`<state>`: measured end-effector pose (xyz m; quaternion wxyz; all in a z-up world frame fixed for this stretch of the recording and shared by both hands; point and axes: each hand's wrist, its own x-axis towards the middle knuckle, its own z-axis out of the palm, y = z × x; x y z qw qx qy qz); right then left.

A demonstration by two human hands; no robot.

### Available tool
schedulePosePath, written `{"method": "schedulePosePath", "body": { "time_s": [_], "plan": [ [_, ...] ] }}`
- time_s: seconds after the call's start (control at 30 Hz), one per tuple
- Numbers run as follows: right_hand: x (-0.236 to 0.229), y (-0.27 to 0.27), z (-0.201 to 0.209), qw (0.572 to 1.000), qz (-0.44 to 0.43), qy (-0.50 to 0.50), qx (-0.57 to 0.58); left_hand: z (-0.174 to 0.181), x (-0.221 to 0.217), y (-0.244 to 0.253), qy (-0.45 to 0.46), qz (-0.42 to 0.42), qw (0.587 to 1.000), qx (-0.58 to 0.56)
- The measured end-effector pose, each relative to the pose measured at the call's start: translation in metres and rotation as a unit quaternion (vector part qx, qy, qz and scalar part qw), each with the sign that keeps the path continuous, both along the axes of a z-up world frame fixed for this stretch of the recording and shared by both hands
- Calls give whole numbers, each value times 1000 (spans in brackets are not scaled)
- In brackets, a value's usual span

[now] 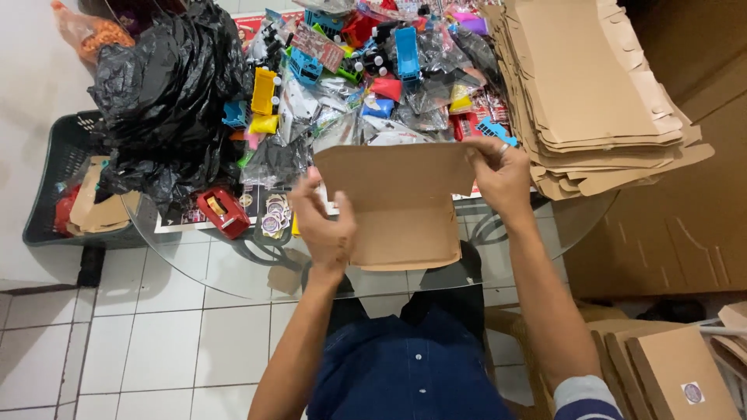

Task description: The person folds a flat cardboard box into shape, places a black plastic bag and a blue toy bus inside, and seals the box with a sticker. The person then places the sealed box on a stack of other boxes and begins folding another box.

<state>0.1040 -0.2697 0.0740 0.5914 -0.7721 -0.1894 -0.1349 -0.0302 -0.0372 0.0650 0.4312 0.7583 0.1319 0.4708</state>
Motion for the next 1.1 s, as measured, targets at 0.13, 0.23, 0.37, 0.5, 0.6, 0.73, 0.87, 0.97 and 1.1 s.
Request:
{"method": "schedulePosePath", "body": {
  "time_s": [0.13, 0.23, 0.37, 0.5, 0.6, 0.73, 0.87, 0.97, 1.1],
  "plan": [
    [-16, 4, 5, 999, -16, -20, -21, 11, 8, -34, 47, -134, 989, -42],
    [-25, 6, 4, 995, -2, -94, -15, 34, 18, -65, 159, -261, 946, -105],
    [-32, 5, 0, 995, 3, -101, 0, 37, 47, -88, 282, -304, 897, -153],
    [-31, -1, -7, 998, 10, -60, 15, 7, 71, -95, 348, -281, 880, -160],
    [-16, -10, -29, 999, 15, -12, 31, 22, 61, -86, 348, -281, 871, -200],
    [-7, -9, -40, 999, 23, 5, 32, 19, 57, -91, 281, -323, 858, -282],
    [-9, -1, -35, 998, 33, 8, 46, 15, 62, -96, 230, -345, 854, -314],
    [-10, 4, -30, 1000, 15, -9, 23, 0, 70, -95, 194, -322, 874, -310],
    [-3, 5, -35, 998, -17, -47, -33, 23, 42, -66, 157, -297, 892, -302]
  ]
}}
